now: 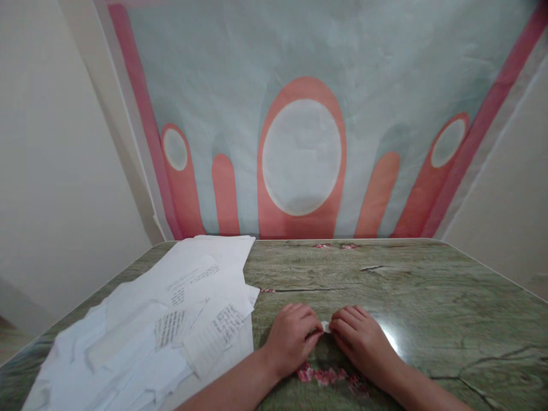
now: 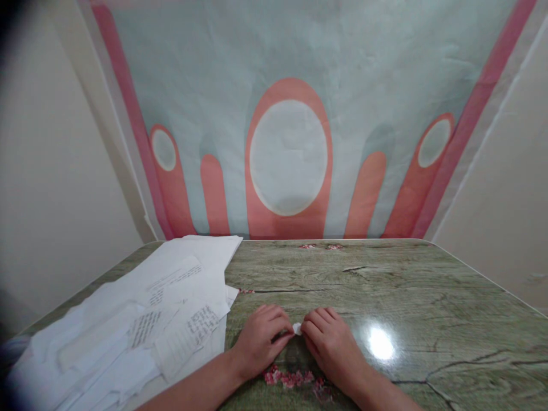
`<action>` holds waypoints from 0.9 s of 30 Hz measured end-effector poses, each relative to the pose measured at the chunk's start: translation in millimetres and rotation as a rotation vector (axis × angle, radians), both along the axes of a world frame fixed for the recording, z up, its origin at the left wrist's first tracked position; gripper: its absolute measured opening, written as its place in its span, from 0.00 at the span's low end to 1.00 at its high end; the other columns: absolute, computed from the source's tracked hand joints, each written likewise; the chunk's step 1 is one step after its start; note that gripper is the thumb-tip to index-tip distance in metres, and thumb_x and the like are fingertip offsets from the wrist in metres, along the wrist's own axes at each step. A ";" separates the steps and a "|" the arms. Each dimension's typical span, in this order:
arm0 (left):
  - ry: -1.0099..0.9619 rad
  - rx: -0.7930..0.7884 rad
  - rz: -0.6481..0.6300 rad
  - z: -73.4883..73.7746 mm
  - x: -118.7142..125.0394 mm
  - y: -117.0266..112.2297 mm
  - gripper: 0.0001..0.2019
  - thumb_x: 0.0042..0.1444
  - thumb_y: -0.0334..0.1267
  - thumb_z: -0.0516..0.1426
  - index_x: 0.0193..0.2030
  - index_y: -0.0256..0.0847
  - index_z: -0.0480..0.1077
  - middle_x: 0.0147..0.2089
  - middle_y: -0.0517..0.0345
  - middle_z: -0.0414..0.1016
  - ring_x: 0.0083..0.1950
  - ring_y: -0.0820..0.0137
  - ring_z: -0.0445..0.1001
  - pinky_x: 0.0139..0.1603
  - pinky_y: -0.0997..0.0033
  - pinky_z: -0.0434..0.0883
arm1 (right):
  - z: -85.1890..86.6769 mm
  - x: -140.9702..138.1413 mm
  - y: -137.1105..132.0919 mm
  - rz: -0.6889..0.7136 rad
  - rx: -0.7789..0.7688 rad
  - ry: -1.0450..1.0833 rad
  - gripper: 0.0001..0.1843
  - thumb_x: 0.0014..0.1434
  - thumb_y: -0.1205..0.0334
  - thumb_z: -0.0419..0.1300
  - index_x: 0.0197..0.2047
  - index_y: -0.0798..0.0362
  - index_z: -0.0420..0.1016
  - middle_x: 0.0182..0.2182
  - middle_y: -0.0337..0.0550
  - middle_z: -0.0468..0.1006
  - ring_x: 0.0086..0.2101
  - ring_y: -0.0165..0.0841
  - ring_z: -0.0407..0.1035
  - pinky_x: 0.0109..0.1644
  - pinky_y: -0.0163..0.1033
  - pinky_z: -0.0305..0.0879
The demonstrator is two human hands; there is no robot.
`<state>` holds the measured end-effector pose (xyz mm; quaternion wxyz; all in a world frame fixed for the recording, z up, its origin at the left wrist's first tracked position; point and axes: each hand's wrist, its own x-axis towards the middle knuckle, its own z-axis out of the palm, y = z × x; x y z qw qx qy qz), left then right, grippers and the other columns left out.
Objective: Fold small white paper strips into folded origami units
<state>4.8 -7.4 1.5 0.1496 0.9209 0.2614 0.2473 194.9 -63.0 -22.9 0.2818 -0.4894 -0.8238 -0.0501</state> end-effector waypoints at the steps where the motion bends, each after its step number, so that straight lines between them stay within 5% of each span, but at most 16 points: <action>1: 0.019 0.012 0.005 -0.7 -0.2 0.5 0.02 0.54 0.32 0.59 0.34 0.42 0.69 0.36 0.61 0.71 0.40 0.69 0.67 0.41 0.70 0.59 | -0.6 -0.7 0.0 -0.003 -0.011 -0.009 0.09 0.61 0.70 0.49 0.33 0.53 0.69 0.30 0.42 0.72 0.33 0.34 0.62 0.38 0.40 0.54; 19: 0.128 -0.032 -0.002 -1.3 -0.4 1.9 0.02 0.56 0.37 0.57 0.35 0.43 0.71 0.36 0.60 0.71 0.41 0.69 0.68 0.42 0.71 0.60 | 11.0 3.1 -0.4 -0.006 -0.203 -0.105 0.08 0.60 0.69 0.55 0.35 0.51 0.75 0.34 0.42 0.72 0.36 0.35 0.65 0.38 0.38 0.58; 27: 0.041 -0.236 0.082 -2.4 3.5 4.3 0.03 0.53 0.38 0.60 0.34 0.46 0.75 0.37 0.60 0.69 0.43 0.69 0.67 0.43 0.71 0.61 | 14.8 7.6 2.0 0.006 -0.319 0.019 0.10 0.62 0.64 0.53 0.35 0.49 0.76 0.35 0.42 0.72 0.37 0.34 0.66 0.41 0.38 0.60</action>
